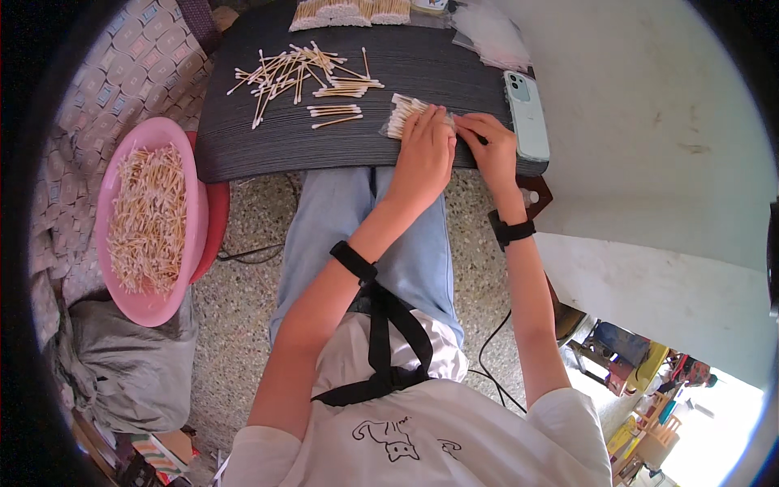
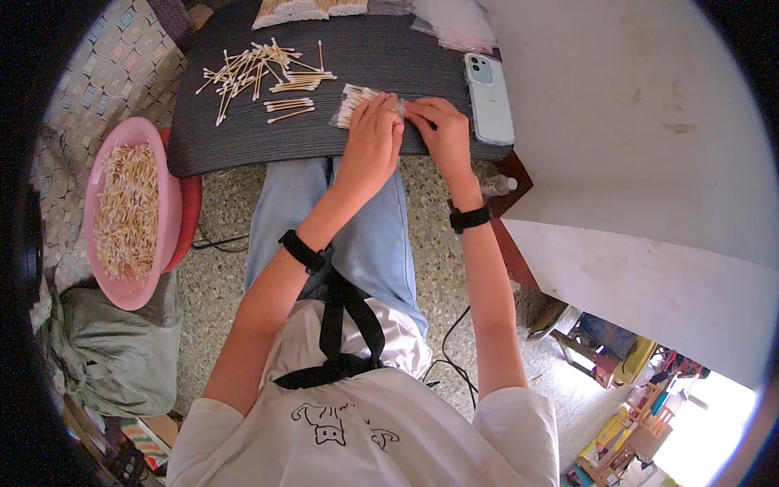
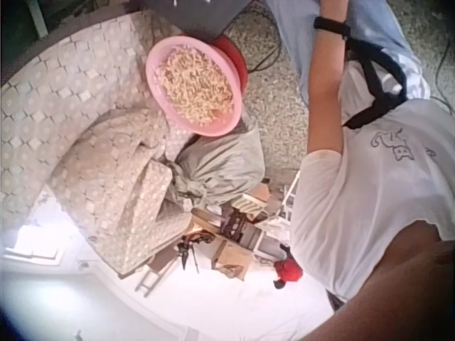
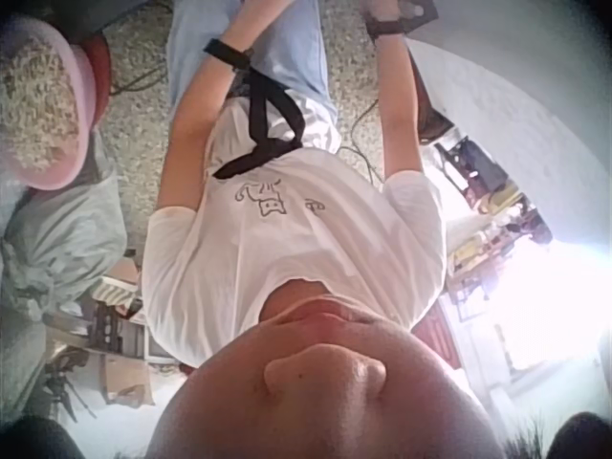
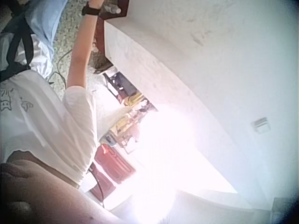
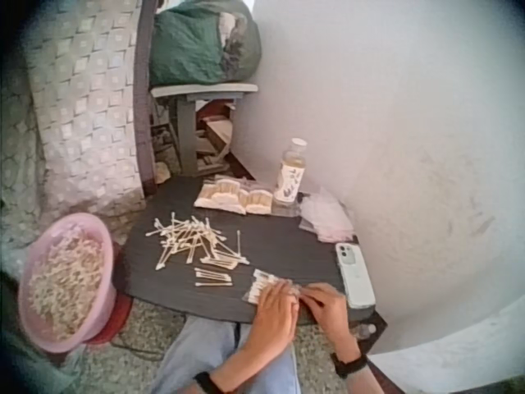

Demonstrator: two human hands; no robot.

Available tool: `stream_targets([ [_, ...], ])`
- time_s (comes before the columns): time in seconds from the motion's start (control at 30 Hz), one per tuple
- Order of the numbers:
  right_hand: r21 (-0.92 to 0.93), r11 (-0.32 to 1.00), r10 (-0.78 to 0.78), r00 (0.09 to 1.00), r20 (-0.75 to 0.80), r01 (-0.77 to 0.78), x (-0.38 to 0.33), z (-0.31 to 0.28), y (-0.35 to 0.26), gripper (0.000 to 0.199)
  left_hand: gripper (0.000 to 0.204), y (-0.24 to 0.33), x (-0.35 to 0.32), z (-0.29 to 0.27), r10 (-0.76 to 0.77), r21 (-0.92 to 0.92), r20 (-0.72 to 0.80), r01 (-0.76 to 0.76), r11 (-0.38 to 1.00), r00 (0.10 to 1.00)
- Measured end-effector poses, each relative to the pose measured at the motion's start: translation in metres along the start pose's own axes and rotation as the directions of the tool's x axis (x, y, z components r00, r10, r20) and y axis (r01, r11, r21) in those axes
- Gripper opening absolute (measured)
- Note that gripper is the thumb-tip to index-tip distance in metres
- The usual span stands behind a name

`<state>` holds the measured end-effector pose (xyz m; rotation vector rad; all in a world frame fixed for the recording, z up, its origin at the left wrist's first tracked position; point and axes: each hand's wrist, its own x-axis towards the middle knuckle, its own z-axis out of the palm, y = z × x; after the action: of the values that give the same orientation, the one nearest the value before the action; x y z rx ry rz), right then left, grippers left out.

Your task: The person gathers cotton swabs from a bowl, aligns them on the table, and places them into a plastic bag. They then remove the swabs, realign them, and put them back into the bag before sealing it.

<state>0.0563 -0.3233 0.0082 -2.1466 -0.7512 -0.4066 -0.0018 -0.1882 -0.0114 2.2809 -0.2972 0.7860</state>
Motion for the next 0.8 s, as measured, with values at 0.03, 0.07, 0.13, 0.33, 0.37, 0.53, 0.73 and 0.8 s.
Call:
stream_targets([
  [0.03, -0.017, 0.999, -0.03, 0.999, -0.011, 0.03, 0.001, 0.002, -0.003, 0.02, 0.008, -0.001, 0.0, 0.0, 0.006, -0.009, -0.004, -0.006, 1.0, 1.0],
  [0.07, -0.015, 0.999, -0.03, 0.999, -0.01, 0.03, 0.003, 0.003, -0.005, 0.02, 0.008, -0.002, -0.001, -0.001, 0.012, -0.018, -0.009, -0.012, 1.0, 1.0],
  [0.13, 0.149, 0.958, 0.23, 0.966, 0.12, -0.247, 0.007, 0.001, -0.009, 0.022, 0.008, -0.005, -0.001, -0.003, 0.009, -0.025, 0.0, -0.009, 1.0, 1.0],
  [0.33, 0.158, 0.987, -0.011, 0.963, 0.27, -0.033, 0.025, -0.011, 0.008, 0.02, 0.008, -0.007, 0.001, -0.008, 0.009, -0.088, 0.024, -0.007, 0.996, 1.0],
  [0.37, 0.159, 0.987, -0.013, 0.963, 0.27, -0.032, 0.027, -0.01, 0.012, 0.02, 0.008, -0.007, 0.001, -0.009, 0.012, -0.084, 0.031, -0.01, 0.996, 0.999],
  [0.53, 0.188, 0.98, 0.003, 0.956, 0.294, -0.062, 0.033, -0.005, 0.012, 0.013, 0.009, -0.007, 0.0, -0.011, 0.026, -0.121, 0.026, -0.023, 0.992, 0.999],
  [0.73, 0.173, 0.98, 0.058, 0.968, 0.243, -0.102, 0.031, 0.002, 0.012, 0.011, 0.01, -0.01, 0.0, -0.011, 0.035, -0.105, 0.029, -0.032, 0.994, 0.999],
  [0.8, 0.184, 0.977, 0.053, 0.96, 0.275, -0.107, 0.033, -0.002, 0.012, 0.011, 0.01, -0.011, -0.001, -0.013, 0.035, -0.104, 0.033, -0.032, 0.994, 0.999],
])
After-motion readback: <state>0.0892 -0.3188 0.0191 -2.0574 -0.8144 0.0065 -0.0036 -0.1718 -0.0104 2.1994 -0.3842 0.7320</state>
